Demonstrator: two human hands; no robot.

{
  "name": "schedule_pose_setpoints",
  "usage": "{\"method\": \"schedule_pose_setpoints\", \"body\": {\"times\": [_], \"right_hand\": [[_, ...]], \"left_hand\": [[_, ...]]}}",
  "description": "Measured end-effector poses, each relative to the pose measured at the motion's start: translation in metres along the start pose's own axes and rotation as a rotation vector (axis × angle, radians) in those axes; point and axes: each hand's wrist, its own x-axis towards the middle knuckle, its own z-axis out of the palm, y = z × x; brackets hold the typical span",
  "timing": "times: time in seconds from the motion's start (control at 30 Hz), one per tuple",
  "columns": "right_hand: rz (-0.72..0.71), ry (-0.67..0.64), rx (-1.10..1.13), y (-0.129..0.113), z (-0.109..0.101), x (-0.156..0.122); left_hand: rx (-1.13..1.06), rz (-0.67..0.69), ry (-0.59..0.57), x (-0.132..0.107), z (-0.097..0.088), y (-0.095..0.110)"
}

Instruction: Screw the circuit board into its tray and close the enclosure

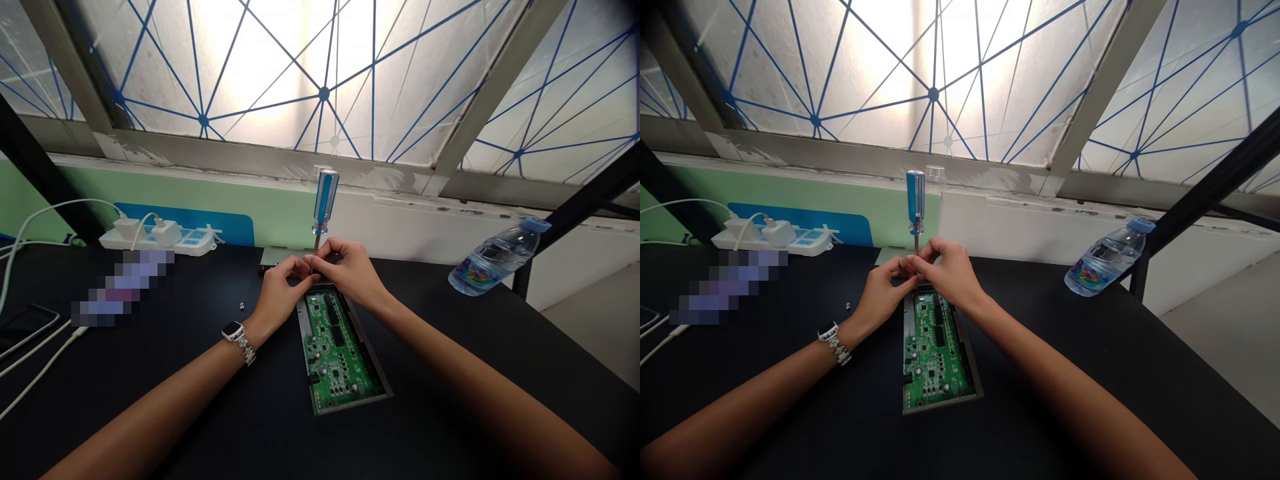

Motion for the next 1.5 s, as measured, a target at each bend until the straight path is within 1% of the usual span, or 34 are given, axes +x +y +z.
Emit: {"method": "schedule_pose_setpoints", "body": {"times": [0.1, 0.23, 0.4, 0.57, 0.67, 0.73, 0.8, 0.9, 0.97, 1.03, 1.2, 1.37, 1.43, 1.5], "right_hand": [[-0.011, -0.011, 0.004, 0.000, 0.000, 0.000], [-0.051, -0.094, 0.024, 0.002, -0.005, 0.003], [-0.075, -0.199, 0.023, 0.003, -0.013, 0.004], [-0.026, -0.320, 0.110, -0.001, -0.017, 0.004], [0.001, -0.347, 0.178, -0.003, -0.018, 0.004], [0.000, -0.334, 0.179, -0.004, -0.018, 0.004], [-0.026, -0.288, 0.143, -0.004, -0.018, 0.004], [-0.060, -0.214, 0.098, -0.001, -0.015, 0.004], [-0.056, -0.168, 0.100, 0.002, -0.013, 0.005], [-0.051, -0.117, 0.095, 0.005, -0.010, 0.005], [-0.058, -0.028, 0.004, 0.009, -0.005, 0.006], [-0.067, 0.024, -0.014, 0.007, -0.001, 0.007], [-0.073, 0.012, -0.006, 0.007, -0.002, 0.007], [-0.069, -0.052, 0.017, 0.006, -0.004, 0.008]], "left_hand": [[-0.013, -0.013, -0.002, 0.000, -0.001, -0.003], [-0.048, -0.030, -0.031, 0.001, -0.003, -0.006], [-0.102, -0.013, -0.100, 0.000, -0.006, 0.000], [-0.079, 0.006, -0.161, -0.002, -0.007, 0.005], [-0.060, 0.022, -0.190, -0.003, -0.007, 0.003], [-0.068, 0.022, -0.198, -0.004, -0.006, 0.002], [-0.070, 0.021, -0.182, -0.004, -0.005, 0.001], [-0.019, 0.016, -0.093, -0.003, -0.004, 0.001], [0.013, 0.010, -0.024, -0.003, -0.003, 0.001], [0.033, 0.013, 0.015, -0.003, -0.001, 0.000], [0.077, 0.041, 0.021, -0.003, 0.001, -0.002], [0.023, 0.039, 0.014, -0.001, 0.001, -0.001], [0.006, 0.026, 0.009, -0.001, 0.000, -0.001], [-0.005, 0.018, 0.002, -0.001, -0.001, -0.001]]}}
